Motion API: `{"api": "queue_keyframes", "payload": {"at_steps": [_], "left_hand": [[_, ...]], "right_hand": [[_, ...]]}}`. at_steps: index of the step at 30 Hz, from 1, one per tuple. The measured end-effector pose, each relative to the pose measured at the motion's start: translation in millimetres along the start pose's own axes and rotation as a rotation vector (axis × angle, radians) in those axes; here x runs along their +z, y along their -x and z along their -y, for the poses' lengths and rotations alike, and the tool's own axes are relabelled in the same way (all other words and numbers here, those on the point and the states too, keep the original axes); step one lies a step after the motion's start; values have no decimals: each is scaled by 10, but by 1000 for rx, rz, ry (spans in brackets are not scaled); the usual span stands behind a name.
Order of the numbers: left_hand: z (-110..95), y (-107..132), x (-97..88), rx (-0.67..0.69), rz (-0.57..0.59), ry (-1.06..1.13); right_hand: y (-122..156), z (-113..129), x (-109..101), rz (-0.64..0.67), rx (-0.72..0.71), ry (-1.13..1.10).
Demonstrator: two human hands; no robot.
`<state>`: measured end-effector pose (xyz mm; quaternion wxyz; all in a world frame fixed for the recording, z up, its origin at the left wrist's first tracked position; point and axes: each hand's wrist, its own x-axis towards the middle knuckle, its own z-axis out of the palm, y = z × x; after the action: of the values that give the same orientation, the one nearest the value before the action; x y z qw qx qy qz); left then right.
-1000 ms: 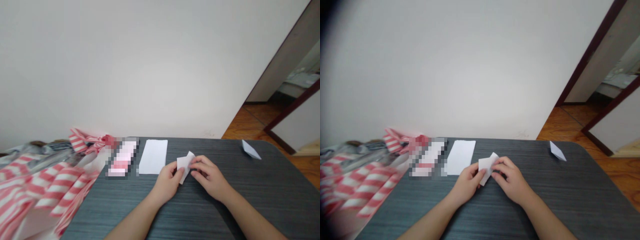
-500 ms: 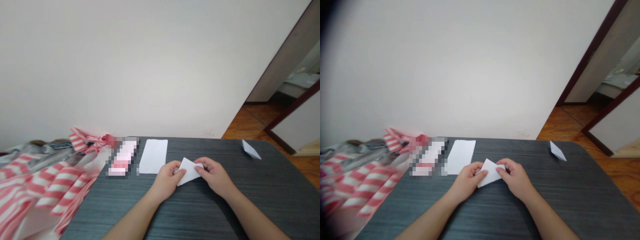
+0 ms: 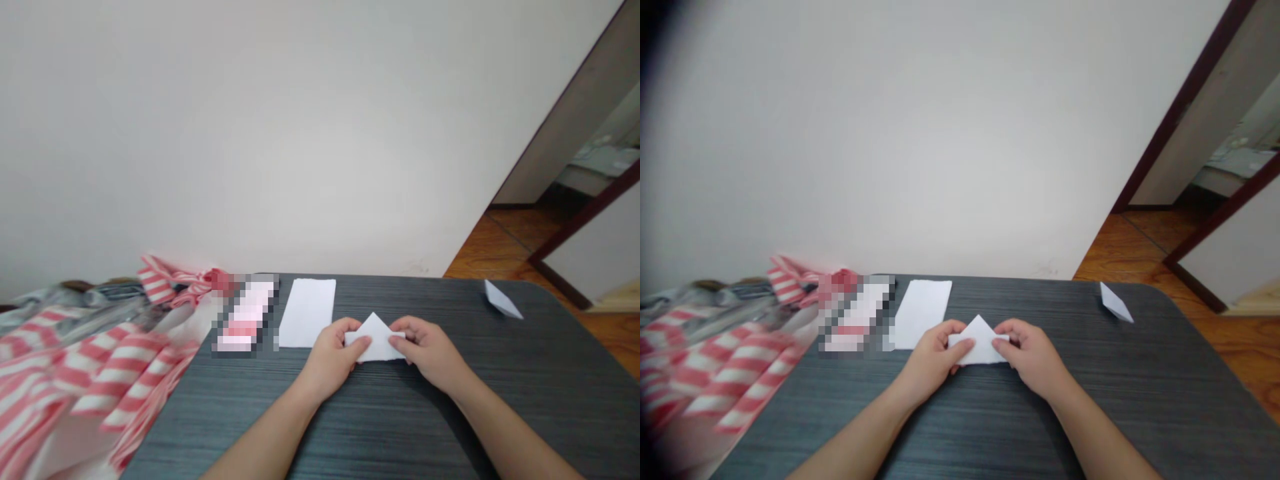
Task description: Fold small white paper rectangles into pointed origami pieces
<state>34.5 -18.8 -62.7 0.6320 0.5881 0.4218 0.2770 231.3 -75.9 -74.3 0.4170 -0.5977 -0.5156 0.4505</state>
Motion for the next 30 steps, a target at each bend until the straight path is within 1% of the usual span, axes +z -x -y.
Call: {"api": "queue_keyframes", "payload": {"at_steps": [9,12,17,19,21,23,25,27,29,30], "left_hand": [[-1,-3,-3,7,1,2],[-6,-7,-12,-4,20,-4],[-36,3,-17,-8,85,-4],[-39,6,-16,-19,82,-17],[-32,7,-15,-30,67,-15],[-23,5,-14,-38,55,13],[-21,3,-13,-42,40,61],[-29,4,-12,-42,27,106],[-42,6,-12,-46,22,137],[-47,7,-12,-49,23,147]], "right_hand": [[-20,-25,11,-2,14,-23],[-19,-24,7,7,18,-35],[-16,-15,26,57,16,-63],[-13,-6,33,71,16,-52],[-3,5,29,67,0,-44],[16,19,9,56,-46,-68],[43,37,-25,92,-109,-126],[70,60,-65,195,-161,-174],[91,87,-99,272,-197,-140],[98,101,-111,288,-216,-98]]}}
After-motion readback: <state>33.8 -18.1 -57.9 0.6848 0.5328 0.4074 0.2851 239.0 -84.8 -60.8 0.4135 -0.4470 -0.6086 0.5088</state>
